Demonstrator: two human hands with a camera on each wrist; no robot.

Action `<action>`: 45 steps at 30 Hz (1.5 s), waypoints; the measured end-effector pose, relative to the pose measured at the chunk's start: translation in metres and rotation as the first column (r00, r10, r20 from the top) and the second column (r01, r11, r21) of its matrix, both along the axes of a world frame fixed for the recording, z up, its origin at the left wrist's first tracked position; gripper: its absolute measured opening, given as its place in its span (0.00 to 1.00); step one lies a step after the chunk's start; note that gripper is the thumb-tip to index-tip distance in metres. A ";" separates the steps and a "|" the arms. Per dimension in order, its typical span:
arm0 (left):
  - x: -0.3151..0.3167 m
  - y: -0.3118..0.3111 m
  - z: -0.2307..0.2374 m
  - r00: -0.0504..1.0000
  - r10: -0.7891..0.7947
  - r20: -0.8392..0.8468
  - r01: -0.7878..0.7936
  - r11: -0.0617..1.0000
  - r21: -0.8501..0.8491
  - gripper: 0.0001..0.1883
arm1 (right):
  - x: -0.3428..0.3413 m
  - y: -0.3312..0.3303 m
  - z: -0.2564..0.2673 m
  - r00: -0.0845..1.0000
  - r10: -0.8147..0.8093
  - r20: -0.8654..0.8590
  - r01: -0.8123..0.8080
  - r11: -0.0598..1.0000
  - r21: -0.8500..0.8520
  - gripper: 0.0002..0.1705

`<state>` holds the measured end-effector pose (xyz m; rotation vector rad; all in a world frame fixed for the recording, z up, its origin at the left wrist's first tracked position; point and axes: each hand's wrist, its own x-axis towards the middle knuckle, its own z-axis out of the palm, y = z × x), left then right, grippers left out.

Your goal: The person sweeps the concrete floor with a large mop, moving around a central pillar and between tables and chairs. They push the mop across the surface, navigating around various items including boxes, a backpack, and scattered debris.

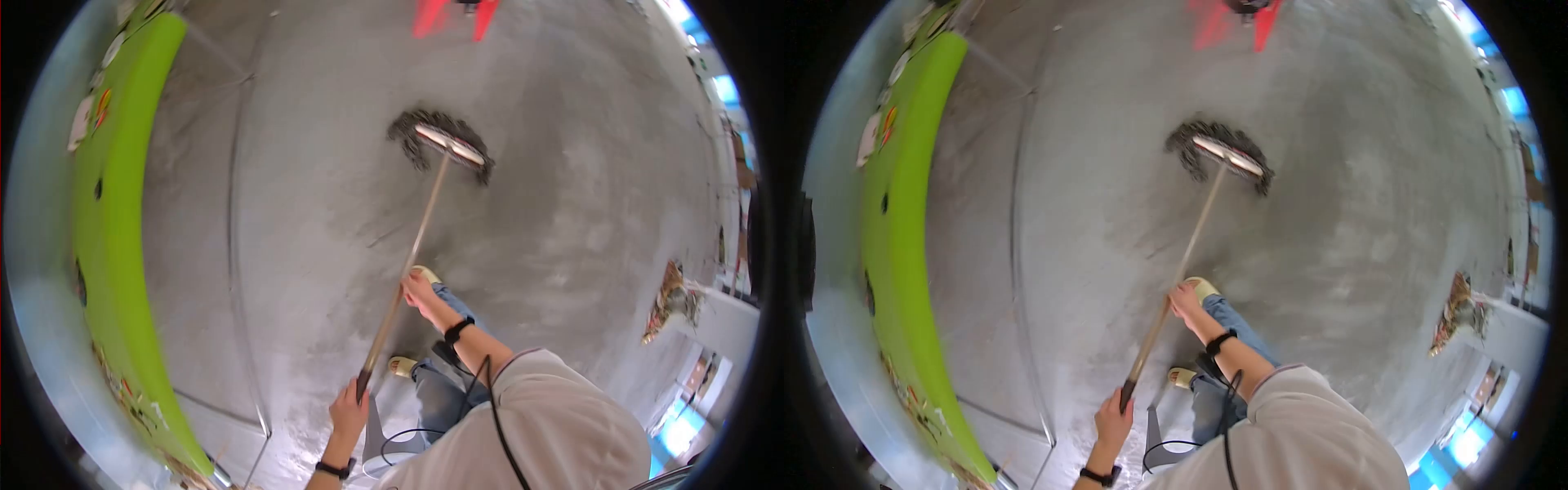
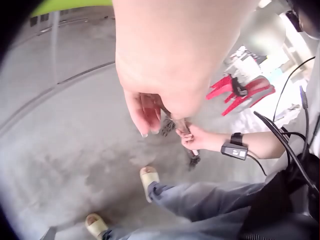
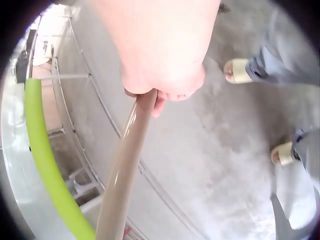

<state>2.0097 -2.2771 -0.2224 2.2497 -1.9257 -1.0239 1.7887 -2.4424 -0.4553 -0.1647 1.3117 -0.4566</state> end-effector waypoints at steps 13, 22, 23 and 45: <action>-0.216 -0.269 0.005 0.973 -0.219 -0.068 0.219 0.976 -0.004 0.14 | -0.178 -0.093 0.135 0.853 0.247 -0.460 -0.418 0.850 -0.320 0.28; -0.081 -0.059 0.125 0.982 -0.190 0.011 0.190 0.980 -0.061 0.16 | -0.100 0.027 0.158 0.999 0.048 -0.021 -0.047 0.998 0.031 0.26; -0.067 -0.030 0.146 0.979 -0.200 0.040 0.201 0.980 -0.006 0.15 | -0.080 0.038 0.166 0.987 -0.102 0.123 0.093 0.993 0.076 0.28; 0.053 0.479 0.357 0.825 0.541 0.162 -0.537 0.841 -0.073 0.07 | 0.213 0.445 0.240 0.881 0.419 0.218 -0.469 0.828 0.307 0.08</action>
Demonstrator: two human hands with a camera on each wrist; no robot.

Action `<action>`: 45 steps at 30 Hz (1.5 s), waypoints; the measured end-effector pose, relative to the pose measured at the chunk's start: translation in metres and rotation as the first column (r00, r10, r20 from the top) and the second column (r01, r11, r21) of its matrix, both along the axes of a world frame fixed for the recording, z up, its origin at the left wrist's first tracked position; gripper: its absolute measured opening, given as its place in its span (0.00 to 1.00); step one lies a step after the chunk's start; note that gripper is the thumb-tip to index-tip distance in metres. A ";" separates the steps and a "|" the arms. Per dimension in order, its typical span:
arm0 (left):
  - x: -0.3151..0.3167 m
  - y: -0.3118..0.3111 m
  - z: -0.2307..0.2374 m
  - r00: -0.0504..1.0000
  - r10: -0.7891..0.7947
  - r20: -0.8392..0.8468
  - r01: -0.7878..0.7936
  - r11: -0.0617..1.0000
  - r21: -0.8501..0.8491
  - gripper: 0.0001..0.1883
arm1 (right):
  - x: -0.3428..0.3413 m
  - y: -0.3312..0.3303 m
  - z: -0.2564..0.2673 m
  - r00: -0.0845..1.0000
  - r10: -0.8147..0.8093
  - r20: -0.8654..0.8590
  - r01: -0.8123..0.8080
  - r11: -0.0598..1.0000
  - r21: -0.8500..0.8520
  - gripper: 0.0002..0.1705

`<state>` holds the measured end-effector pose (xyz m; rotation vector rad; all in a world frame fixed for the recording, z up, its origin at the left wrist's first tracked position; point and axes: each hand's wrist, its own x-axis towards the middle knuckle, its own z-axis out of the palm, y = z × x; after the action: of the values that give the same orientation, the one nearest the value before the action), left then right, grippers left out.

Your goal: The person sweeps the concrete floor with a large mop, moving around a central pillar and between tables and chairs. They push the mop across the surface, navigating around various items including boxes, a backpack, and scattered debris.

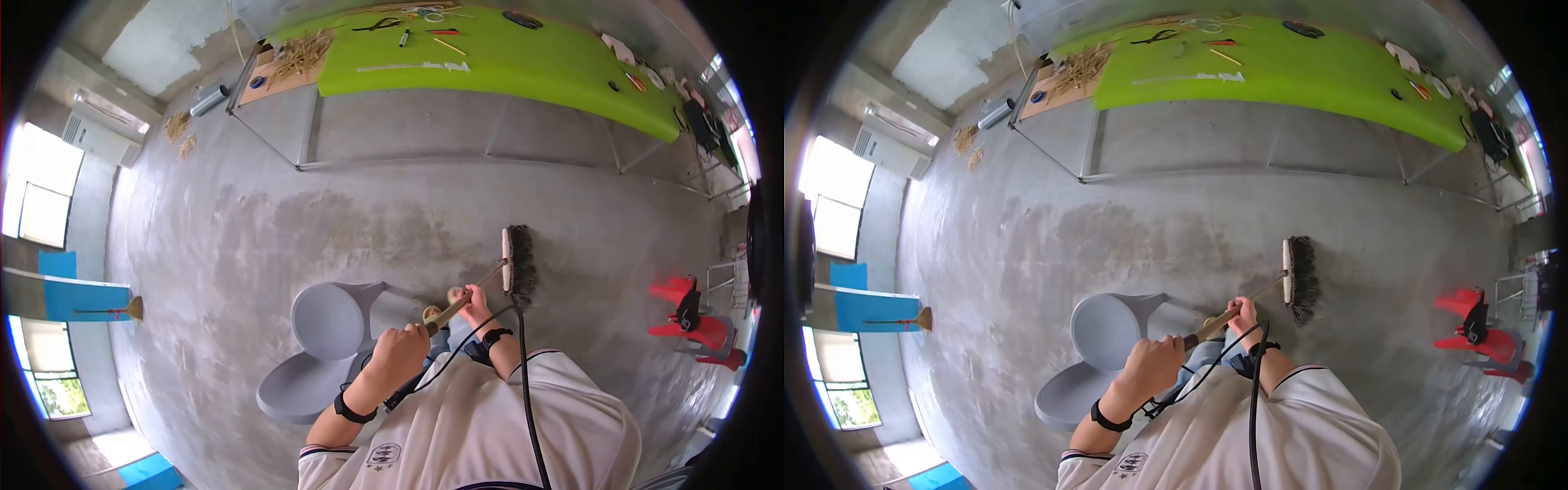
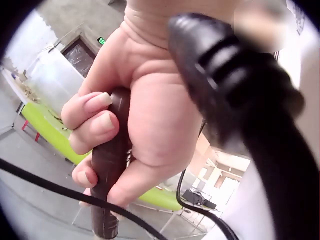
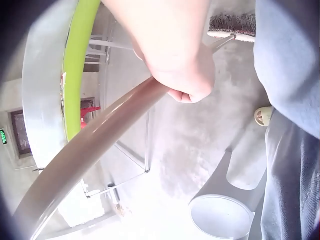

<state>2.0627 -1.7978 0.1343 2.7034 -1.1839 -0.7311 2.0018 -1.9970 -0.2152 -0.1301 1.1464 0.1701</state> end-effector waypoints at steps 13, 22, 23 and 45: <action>0.123 0.025 -0.040 0.993 -0.088 -0.072 0.091 0.995 0.039 0.07 | 0.091 0.008 -0.058 0.956 0.258 -0.138 -0.245 0.964 0.106 0.08; 0.216 -0.044 -0.049 0.919 -0.314 -0.239 0.315 0.949 -0.036 0.07 | 0.107 -0.063 -0.048 0.970 0.205 -0.130 -0.214 0.975 -0.062 0.09; 0.226 -0.039 -0.048 0.928 -0.260 -0.267 0.263 0.965 -0.026 0.07 | 0.117 -0.053 -0.057 0.977 0.111 -0.184 -0.135 0.983 -0.124 0.09; 0.405 0.223 -0.045 0.980 -0.145 -0.134 0.096 0.944 -0.316 0.08 | 0.338 0.154 0.087 0.258 0.766 -0.589 -0.666 -0.300 -0.683 0.14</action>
<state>2.4679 -1.5751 0.0897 2.2937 -1.3119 -0.6917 2.3402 -1.8425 -0.1286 -2.0188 0.7095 0.6571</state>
